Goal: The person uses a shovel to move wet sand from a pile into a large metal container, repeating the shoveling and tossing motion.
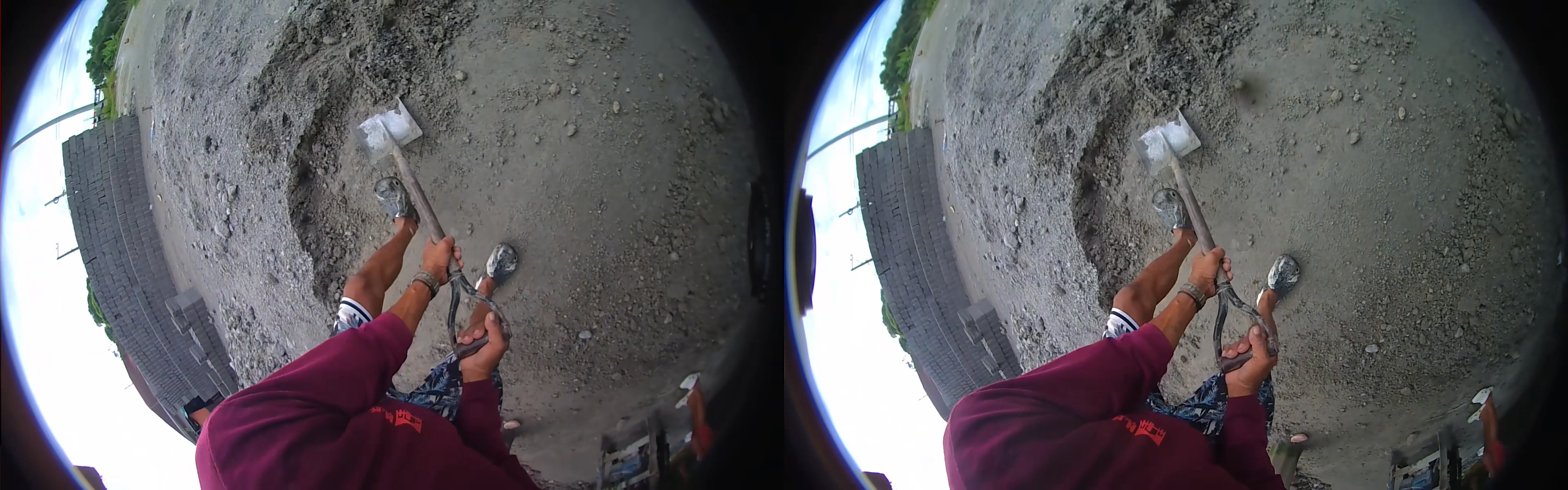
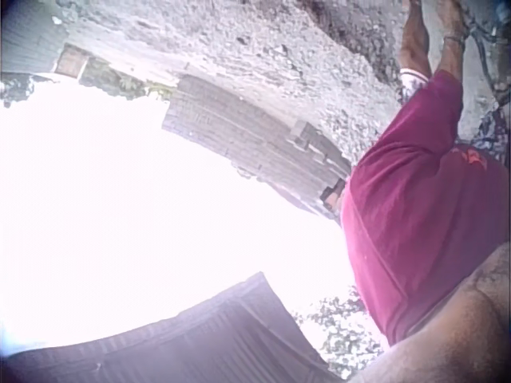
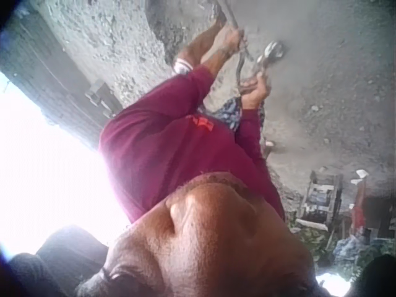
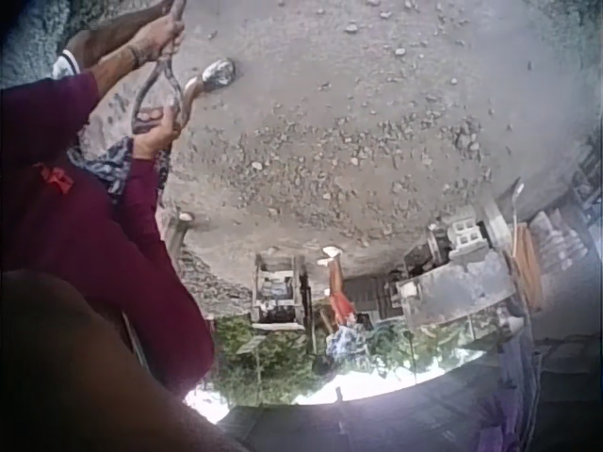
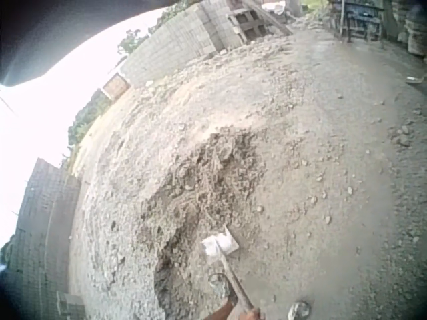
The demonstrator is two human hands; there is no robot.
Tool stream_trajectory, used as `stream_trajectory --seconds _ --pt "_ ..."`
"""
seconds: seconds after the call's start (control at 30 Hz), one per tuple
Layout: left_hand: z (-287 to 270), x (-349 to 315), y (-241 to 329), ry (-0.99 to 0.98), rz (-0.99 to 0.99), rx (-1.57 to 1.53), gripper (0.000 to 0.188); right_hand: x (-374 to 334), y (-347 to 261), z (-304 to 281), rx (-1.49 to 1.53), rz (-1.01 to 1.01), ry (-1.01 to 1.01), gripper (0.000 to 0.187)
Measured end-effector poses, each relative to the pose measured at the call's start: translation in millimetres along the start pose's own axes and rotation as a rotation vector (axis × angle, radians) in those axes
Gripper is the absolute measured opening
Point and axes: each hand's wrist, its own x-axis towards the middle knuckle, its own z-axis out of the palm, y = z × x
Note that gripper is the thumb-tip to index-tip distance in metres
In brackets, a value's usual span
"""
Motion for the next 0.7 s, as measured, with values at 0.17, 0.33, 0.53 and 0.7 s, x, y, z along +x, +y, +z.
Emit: stream_trajectory --seconds 0.17,0.33,0.53,0.7 --pt "37.8 59.2 83.0 -0.064 0.01 0.076 0.007 56.4 -11.1 88.2 0.154 0.011 -0.103 0.018" --pt "86.5 144.9 174.4 -0.229 0.072 -0.189 0.009 134.0 -51.2 165.3 -0.14 -0.165 -0.229 0.025" --pt "49.4 109.6 176.4 -0.136 -0.016 -0.152 0.006 96.9 -21.7 184.8 0.03 -0.066 -0.241 0.022" --pt "15.3 125.1 255.5 -0.236 -0.014 -0.003 0.005 80.6 31.9 251.5 0.063 -0.173 -0.323 0.02"
